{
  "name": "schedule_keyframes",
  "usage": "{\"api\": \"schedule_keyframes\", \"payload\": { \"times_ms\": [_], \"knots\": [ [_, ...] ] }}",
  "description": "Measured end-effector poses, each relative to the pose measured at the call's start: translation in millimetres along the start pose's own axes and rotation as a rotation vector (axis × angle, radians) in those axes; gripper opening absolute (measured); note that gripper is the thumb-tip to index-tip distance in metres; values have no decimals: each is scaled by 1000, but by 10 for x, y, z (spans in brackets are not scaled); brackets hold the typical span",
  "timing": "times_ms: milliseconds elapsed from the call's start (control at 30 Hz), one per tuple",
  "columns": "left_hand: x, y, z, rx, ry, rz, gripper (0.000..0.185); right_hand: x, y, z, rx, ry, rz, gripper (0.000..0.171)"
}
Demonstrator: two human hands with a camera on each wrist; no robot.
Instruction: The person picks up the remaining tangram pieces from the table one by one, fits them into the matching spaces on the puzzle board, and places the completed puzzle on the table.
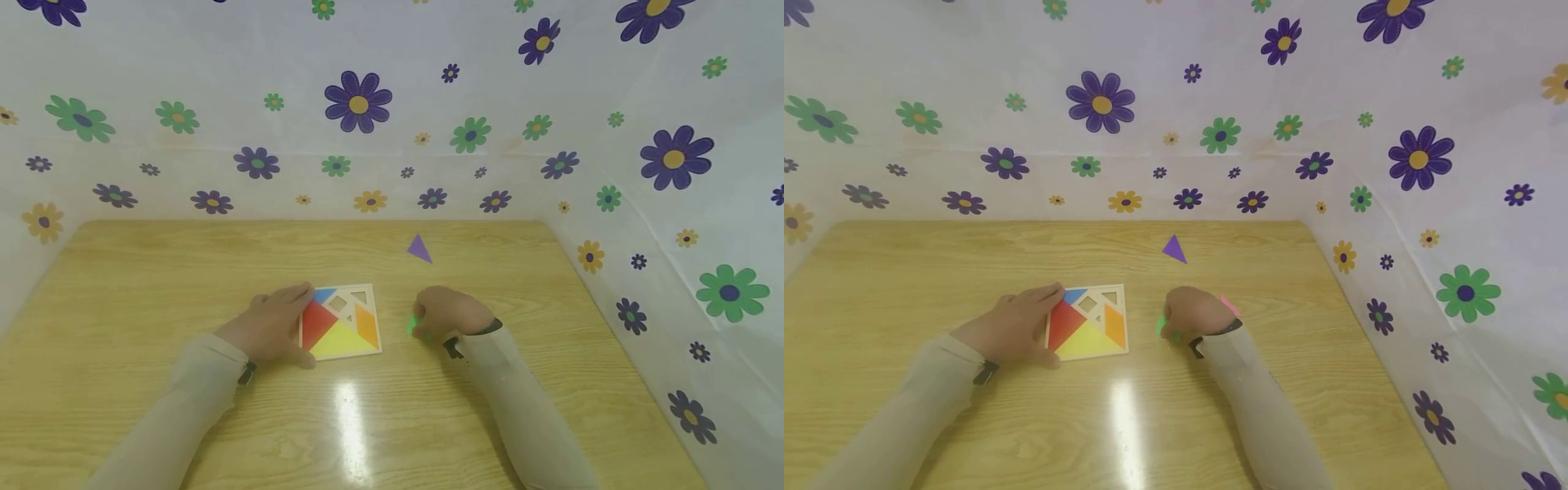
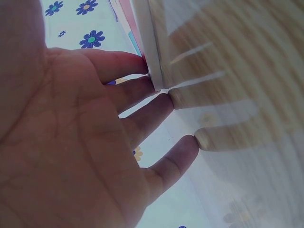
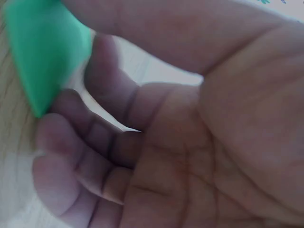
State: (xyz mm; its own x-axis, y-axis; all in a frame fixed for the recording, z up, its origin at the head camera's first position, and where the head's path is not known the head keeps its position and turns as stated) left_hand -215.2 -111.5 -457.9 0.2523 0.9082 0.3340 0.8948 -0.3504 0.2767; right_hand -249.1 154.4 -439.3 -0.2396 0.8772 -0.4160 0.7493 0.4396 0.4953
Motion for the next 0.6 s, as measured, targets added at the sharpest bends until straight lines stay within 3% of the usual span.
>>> {"api": "schedule_keyframes", "payload": {
  "times_ms": [167, 333, 600],
  "knots": [
    [9, 2, 5, -1, 4, -1, 124, 33, -17, -54, 56, -26, 14, 26],
    [10, 5, 5, 0, 1, 3, 124, 22, -27, -68, 73, -26, 24, 40],
    [-3, 1, 3, -3, -4, -3, 125, 29, -36, -71, 70, -28, 10, 37]
  ]
}}
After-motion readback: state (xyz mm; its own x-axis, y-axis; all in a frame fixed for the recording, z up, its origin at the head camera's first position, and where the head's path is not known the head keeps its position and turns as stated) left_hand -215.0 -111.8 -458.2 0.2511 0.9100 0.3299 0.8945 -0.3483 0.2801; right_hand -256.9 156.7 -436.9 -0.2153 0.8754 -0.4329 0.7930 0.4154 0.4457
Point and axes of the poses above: each hand's wrist, its own y-axis away from the middle knuckle, its own z-axis out of the palm, x = y × z, the point moved 8 cm from there along -y, towards the middle knuckle, and after that the axes turned 6 degrees about -z, right-handed, at the moved point
